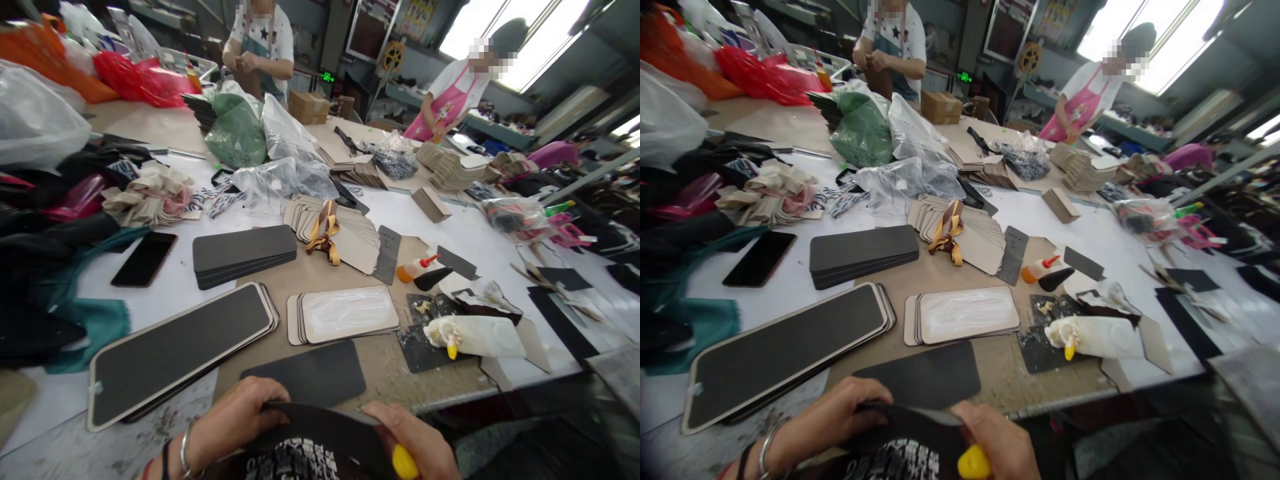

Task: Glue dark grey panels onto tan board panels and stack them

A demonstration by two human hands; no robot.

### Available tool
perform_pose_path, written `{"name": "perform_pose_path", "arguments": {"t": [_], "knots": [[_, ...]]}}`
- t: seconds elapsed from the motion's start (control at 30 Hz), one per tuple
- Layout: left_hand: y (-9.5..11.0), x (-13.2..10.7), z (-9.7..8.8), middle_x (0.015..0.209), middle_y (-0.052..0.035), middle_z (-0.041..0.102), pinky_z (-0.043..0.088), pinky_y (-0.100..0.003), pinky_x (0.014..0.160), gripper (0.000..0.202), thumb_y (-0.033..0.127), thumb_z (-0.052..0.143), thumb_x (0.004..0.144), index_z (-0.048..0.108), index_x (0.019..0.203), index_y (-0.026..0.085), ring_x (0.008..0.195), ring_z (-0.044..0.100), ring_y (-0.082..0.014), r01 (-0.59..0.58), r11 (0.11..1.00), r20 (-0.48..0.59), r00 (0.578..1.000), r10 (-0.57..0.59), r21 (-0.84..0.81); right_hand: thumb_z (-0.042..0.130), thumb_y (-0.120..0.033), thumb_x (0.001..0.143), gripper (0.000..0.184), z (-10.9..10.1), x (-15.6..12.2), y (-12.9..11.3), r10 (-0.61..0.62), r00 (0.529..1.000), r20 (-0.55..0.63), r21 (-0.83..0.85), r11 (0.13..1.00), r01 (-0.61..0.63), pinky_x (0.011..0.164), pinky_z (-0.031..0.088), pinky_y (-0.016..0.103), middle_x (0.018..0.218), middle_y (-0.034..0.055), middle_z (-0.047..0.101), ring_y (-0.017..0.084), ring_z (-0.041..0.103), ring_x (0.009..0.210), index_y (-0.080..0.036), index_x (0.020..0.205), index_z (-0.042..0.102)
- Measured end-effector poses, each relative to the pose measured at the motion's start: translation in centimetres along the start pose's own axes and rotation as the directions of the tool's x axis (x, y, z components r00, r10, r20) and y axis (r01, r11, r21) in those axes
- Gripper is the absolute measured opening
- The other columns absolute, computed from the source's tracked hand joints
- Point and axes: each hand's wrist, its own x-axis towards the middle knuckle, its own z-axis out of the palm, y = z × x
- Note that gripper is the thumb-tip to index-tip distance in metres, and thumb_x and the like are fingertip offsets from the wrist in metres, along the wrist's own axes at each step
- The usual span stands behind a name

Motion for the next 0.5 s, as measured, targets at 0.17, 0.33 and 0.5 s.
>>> {"name": "perform_pose_path", "arguments": {"t": [0.17, 0.33, 0.5], "knots": [[-1.4, 0.0, -0.9, 0.070, 0.0004, 0.063, 0.043, -0.022, 0.062, 0.023, 0.040, 0.054, 0.072, 0.063, 0.070, 0.018, 0.066, 0.056, -0.0149, 0.231, 0.908, 0.018, 0.971, -0.240, -0.350, 0.047, -0.050, 0.084, 0.036, -2.9, 2.0, 6.2, 0.268, 0.945, -0.186, -0.115, 0.949, -0.292, 0.061, 0.049, 0.018, 0.074, 0.0046, 0.069, 0.015, 0.063, 0.066, -0.019, 0.084, 0.065], [-0.6, 5.6, 0.7, 0.056, 0.0021, 0.054, 0.037, -0.023, 0.047, 0.035, 0.051, 0.057, 0.062, 0.057, 0.064, 0.016, 0.049, 0.045, -0.0113, 0.259, 0.701, -0.108, 0.895, -0.433, -0.664, 0.039, -0.058, 0.083, 0.044, -1.7, 4.8, 14.4, 0.465, 0.868, -0.176, -0.278, 0.822, -0.497, 0.055, 0.044, 0.023, 0.064, 0.0028, 0.065, 0.017, 0.060, 0.059, -0.020, 0.077, 0.062], [-0.8, 14.3, 2.9, 0.041, 0.0062, 0.038, 0.026, -0.023, 0.041, 0.038, 0.055, 0.055, 0.053, 0.039, 0.049, 0.021, 0.039, 0.035, -0.0092, 0.298, 0.718, -0.285, 0.770, -0.570, -0.629, 0.037, -0.046, 0.087, 0.036, -0.7, 8.7, 20.7, 0.585, 0.806, -0.092, -0.452, 0.696, -0.557, 0.060, 0.041, 0.026, 0.073, 0.0056, 0.067, 0.020, 0.063, 0.068, -0.019, 0.086, 0.061]]}}
